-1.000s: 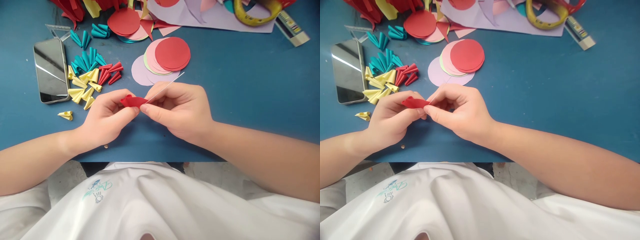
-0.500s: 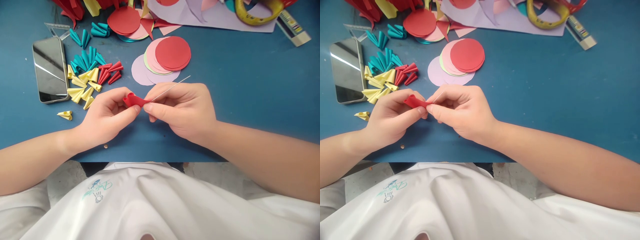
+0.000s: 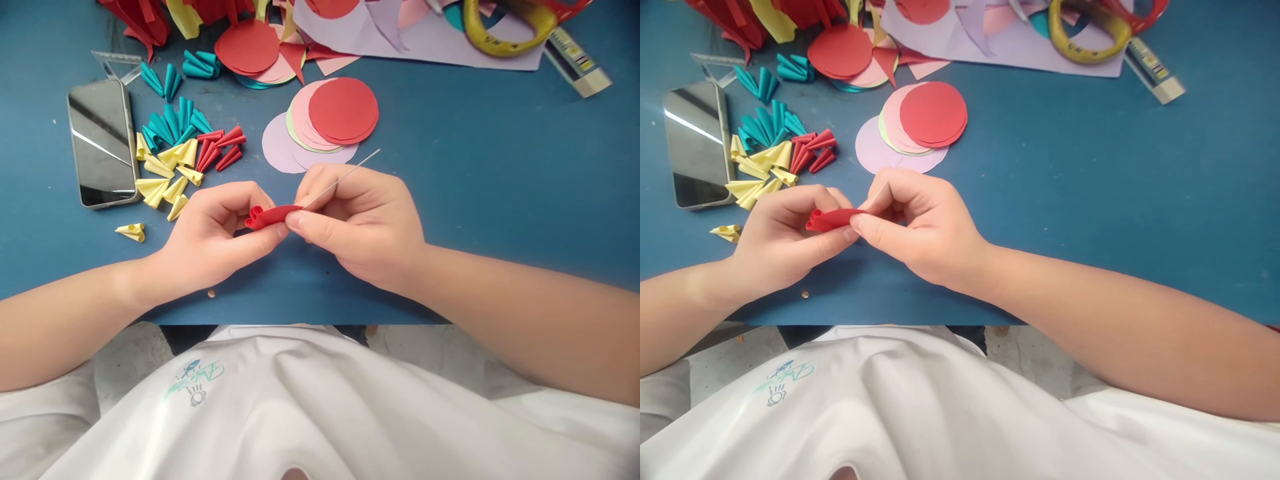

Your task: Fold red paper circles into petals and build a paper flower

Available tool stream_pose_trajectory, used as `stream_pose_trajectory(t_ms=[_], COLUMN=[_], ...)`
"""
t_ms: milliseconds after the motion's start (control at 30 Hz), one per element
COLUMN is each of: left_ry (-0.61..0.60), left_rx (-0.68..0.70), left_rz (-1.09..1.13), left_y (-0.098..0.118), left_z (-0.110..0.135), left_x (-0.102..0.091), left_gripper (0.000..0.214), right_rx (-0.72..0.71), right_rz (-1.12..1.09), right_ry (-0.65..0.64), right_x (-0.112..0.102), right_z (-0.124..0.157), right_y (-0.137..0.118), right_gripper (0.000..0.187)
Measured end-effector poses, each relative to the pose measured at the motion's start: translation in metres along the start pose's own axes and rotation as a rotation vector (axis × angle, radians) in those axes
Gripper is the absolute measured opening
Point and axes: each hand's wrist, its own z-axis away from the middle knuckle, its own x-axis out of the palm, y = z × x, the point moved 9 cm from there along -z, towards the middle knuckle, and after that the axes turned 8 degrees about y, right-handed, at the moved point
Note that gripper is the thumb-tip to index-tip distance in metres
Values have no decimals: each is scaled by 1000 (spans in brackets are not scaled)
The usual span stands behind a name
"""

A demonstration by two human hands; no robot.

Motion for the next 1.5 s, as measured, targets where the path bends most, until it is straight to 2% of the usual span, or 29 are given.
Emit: stream_pose_trajectory(t_ms=[233,433,600,667,733,833,967,1100,1333,1500], left_ry=[68,106,101,95,82,25,-31,-52,-36,23], left_rx=[-33,-66,-130,-161,-209,-278,-317,-323,-263,-199], left_rz=[-123,-123,-94,-64,-27,30,71,84,35,-25], left_y=[-3,-3,-8,-12,-18,-25,-26,-26,-22,-14], left_z=[5,8,8,7,6,4,1,-1,1,3], left_x=[-6,-7,-8,-11,-13,-12,-8,-7,-7,-5], left_gripper=[52,40,39,37,35,33,31,31,36,43], right_rx=[46,86,18,-27,-34,-48,-137,-35,17,-36], right_rz=[-26,9,6,-3,28,56,-42,-19,-16,-57], right_ry=[-7,-14,6,51,108,129,125,109,135,126], right_x=[3,0,0,-3,-9,-12,-13,-9,-5,-2], right_z=[2,4,2,1,0,0,2,3,6,8], right_y=[3,10,4,-3,-8,-15,-24,-12,-16,-20], right_gripper=[37,35,32,41,59,78,79,87,72,54])
